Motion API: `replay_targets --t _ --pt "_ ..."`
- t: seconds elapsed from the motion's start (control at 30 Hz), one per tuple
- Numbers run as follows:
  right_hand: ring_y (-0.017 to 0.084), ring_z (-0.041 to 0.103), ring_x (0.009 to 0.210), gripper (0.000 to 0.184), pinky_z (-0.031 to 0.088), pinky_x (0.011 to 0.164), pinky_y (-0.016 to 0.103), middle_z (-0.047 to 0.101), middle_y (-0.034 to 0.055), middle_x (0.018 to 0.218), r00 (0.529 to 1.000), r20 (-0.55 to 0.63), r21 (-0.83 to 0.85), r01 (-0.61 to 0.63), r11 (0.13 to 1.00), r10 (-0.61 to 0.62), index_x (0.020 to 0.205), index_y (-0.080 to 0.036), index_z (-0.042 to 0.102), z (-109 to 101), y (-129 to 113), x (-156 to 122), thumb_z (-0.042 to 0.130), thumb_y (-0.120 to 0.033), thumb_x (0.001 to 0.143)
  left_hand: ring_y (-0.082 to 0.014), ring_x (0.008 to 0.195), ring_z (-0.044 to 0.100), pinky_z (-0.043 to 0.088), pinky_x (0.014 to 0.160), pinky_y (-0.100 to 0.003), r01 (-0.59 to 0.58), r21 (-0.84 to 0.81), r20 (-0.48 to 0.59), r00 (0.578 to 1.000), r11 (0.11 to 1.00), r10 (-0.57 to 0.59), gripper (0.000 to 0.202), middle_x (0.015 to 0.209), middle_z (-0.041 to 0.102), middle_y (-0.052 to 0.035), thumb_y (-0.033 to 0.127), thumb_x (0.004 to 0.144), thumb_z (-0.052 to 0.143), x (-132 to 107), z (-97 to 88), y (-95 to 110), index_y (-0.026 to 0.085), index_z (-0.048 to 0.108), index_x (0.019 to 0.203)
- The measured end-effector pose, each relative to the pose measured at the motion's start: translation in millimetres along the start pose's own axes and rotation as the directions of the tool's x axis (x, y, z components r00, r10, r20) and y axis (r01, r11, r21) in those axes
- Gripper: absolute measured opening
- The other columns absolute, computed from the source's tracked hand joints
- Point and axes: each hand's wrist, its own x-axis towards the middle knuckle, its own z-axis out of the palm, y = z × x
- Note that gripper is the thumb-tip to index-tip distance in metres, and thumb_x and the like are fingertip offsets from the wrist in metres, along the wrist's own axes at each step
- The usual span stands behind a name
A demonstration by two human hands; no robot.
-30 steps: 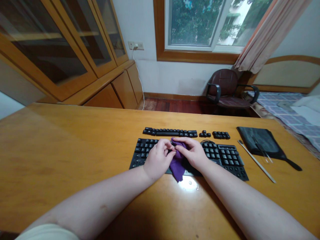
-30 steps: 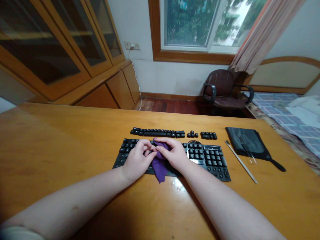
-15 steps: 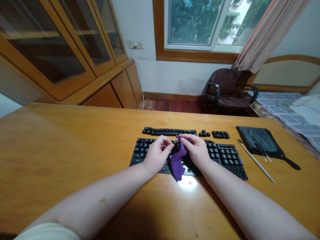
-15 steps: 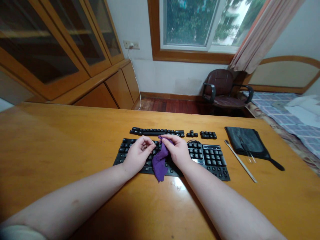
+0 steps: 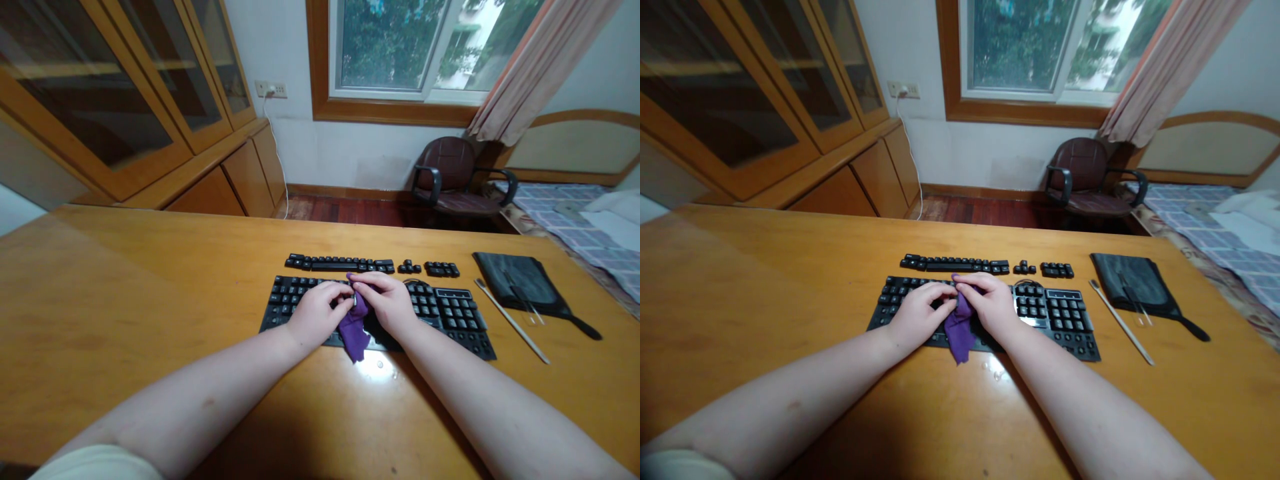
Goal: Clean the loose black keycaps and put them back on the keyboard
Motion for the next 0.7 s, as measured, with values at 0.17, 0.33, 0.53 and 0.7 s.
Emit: replay_targets --t 0.17,0.33,0.53,0.7 --pt "0.020 0.061 0.099 0.011 0.046 0.093 0.040 0.068 0.0042 0.102 0.994 -0.012 0.089 0.110 0.990 -0.110 0.084 -0.029 0.075 -5.4 -0.1 1.3 0.066 -0.028 0.077 -0.0182 0.078 0.064 0.051 0.076 -0.032 0.189 -0.362 -0.065 0.972 0.913 -0.227 0.015 0.085 0.070 -0.0057 0.023 0.075 0.060 2.6 5.0 -2.6 0.017 0.069 0.086" --pt "0.021 0.056 0.109 0.013 0.045 0.095 0.040 0.063 0.0033 0.115 0.978 0.090 0.073 0.180 0.981 -0.186 0.086 -0.033 0.074 -2.6 -1.6 -4.0 0.070 -0.027 0.074 -0.0169 0.075 0.063 0.050 0.072 -0.028 0.323 -0.595 0.010 0.919 0.736 -0.395 0.015 0.080 0.070 -0.0051 0.023 0.072 0.063 -1.1 10.3 5.9 0.014 0.069 0.082" --pt "0.020 0.062 0.104 0.030 0.047 0.096 0.040 0.068 0.0033 0.110 0.983 0.133 0.035 0.121 0.992 -0.125 0.106 -0.032 0.068 2.3 -1.5 -8.1 0.067 -0.025 0.077 -0.0150 0.068 0.061 0.048 0.067 -0.026 0.368 -0.646 0.055 0.897 0.669 -0.439 0.020 0.076 0.070 -0.0035 0.020 0.071 0.061 -4.9 10.6 11.4 0.014 0.071 0.087" --pt "0.021 0.061 0.108 0.035 0.046 0.097 0.041 0.066 0.0029 0.116 0.985 0.135 -0.014 0.108 0.994 -0.105 0.113 -0.031 0.064 2.1 4.0 -7.5 0.066 -0.027 0.078 -0.0132 0.064 0.058 0.046 0.064 -0.025 0.360 -0.621 0.014 0.893 0.696 -0.449 0.016 0.072 0.068 -0.0024 0.021 0.071 0.063 -2.7 7.7 9.9 0.014 0.071 0.082"
